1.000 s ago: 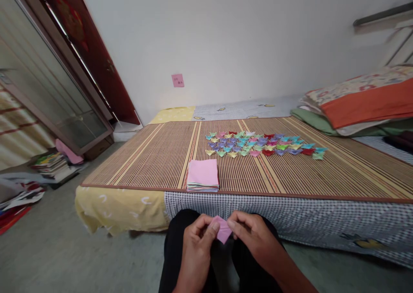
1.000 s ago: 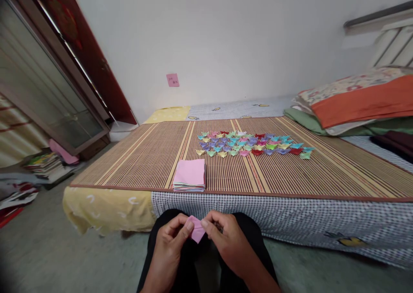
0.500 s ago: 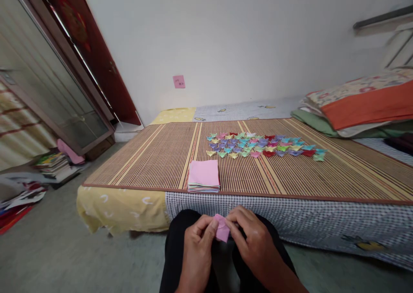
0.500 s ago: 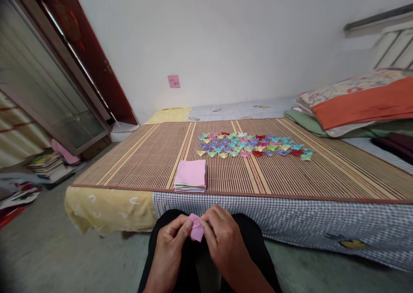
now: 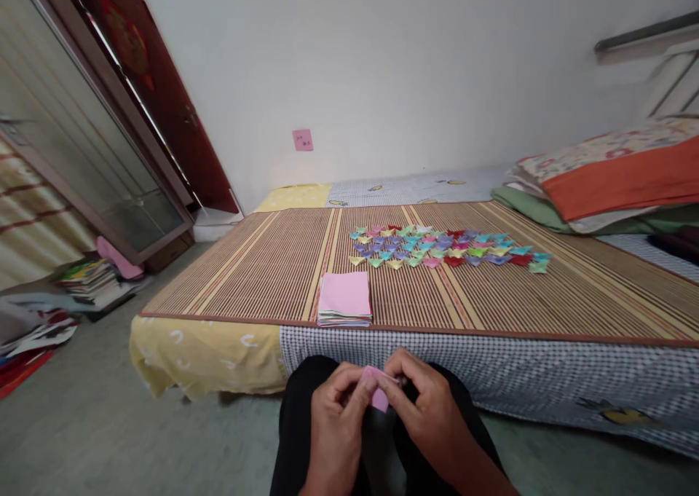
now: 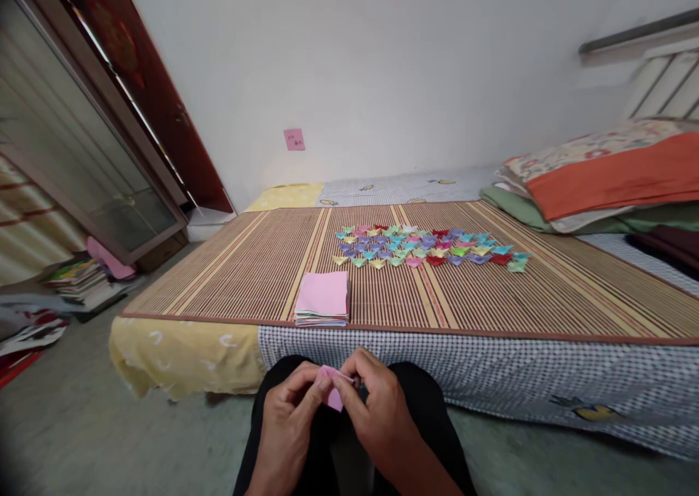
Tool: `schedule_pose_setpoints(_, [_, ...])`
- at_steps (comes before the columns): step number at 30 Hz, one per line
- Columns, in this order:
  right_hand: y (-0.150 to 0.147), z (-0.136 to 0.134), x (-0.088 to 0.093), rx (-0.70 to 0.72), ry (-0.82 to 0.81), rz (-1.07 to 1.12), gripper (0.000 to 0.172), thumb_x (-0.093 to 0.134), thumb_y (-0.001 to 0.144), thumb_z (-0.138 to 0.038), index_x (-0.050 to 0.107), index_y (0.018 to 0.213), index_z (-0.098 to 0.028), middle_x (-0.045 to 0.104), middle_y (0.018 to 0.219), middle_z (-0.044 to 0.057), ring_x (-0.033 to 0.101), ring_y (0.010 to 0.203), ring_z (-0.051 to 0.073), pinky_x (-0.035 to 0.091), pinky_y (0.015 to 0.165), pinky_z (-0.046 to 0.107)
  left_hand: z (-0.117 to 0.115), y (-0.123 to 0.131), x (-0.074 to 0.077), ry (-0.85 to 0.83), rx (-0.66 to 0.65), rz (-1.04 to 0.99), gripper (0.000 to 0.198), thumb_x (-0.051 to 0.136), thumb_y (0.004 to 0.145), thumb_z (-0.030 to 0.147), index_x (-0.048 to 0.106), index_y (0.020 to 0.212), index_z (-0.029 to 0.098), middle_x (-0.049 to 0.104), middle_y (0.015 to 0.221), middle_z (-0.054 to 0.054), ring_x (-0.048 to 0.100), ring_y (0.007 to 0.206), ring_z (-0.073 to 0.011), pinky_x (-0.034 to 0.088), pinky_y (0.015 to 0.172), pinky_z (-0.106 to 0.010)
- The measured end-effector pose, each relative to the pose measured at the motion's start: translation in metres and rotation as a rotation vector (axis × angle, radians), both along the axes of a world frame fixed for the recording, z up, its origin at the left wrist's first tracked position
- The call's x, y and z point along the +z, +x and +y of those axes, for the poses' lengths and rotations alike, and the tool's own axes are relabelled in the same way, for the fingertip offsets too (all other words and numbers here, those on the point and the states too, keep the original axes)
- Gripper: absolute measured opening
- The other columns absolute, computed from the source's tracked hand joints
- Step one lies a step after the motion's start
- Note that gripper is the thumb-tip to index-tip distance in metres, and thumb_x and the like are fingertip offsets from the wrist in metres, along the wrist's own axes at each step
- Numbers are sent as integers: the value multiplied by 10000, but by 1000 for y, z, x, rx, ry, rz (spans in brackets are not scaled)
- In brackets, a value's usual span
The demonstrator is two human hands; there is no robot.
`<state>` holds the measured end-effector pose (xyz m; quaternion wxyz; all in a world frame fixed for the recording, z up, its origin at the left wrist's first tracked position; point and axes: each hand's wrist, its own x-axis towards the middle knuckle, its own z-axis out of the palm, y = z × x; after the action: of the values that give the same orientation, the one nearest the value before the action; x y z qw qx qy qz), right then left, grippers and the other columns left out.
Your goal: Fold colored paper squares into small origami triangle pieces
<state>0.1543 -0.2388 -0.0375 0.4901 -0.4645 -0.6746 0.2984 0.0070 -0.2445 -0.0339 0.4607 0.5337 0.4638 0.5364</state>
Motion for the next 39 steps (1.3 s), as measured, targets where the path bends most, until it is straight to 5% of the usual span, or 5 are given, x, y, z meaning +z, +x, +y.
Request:
schedule_pose_setpoints(10, [6,0,5,139,-208,174,344,539,981,-394,591,710,-188,530,684,-13,506,669,155,407,637,275,2,-5,-12,-169,-53,-199,302,741,882,436,800,839,143,598,722,0,496,695,-137,415,656,-229])
schedule_pose_setpoints(19, [6,4,1,169,-292,162,220,659,871,-326,639,717,-171,555,671,-16,499,666,153,390,636,269,3,-8,-7,-29,-48,11,253,713,904,401,847,877,188,627,787,-29,587,760,-177,441,677,-244])
schedule_pose_setpoints(28, [6,1,5,182,-264,118,205,655,859,-316,641,707,-178,582,661,-14,522,658,155,398,638,269,1,-9,-15,10,-46,-1,227,743,881,389,851,858,190,642,771,-35,598,720,-163,455,640,-234])
schedule_pose_setpoints(34, [3,2,8,174,-260,198,234,618,927,-353,709,799,-180,685,741,17,619,709,175,459,666,268,0,-6,-16,-97,-55,-123,510,786,851,401,688,1306,193,660,787,-3,602,685,-140,495,661,-236])
schedule_pose_setpoints(39, [-4,0,2,105,-245,236,267,616,923,-371,649,740,-179,638,674,5,604,633,163,468,601,254,-3,-6,-14,-69,-48,-87,430,780,844,337,675,1232,186,682,811,-6,627,708,-151,512,656,-234])
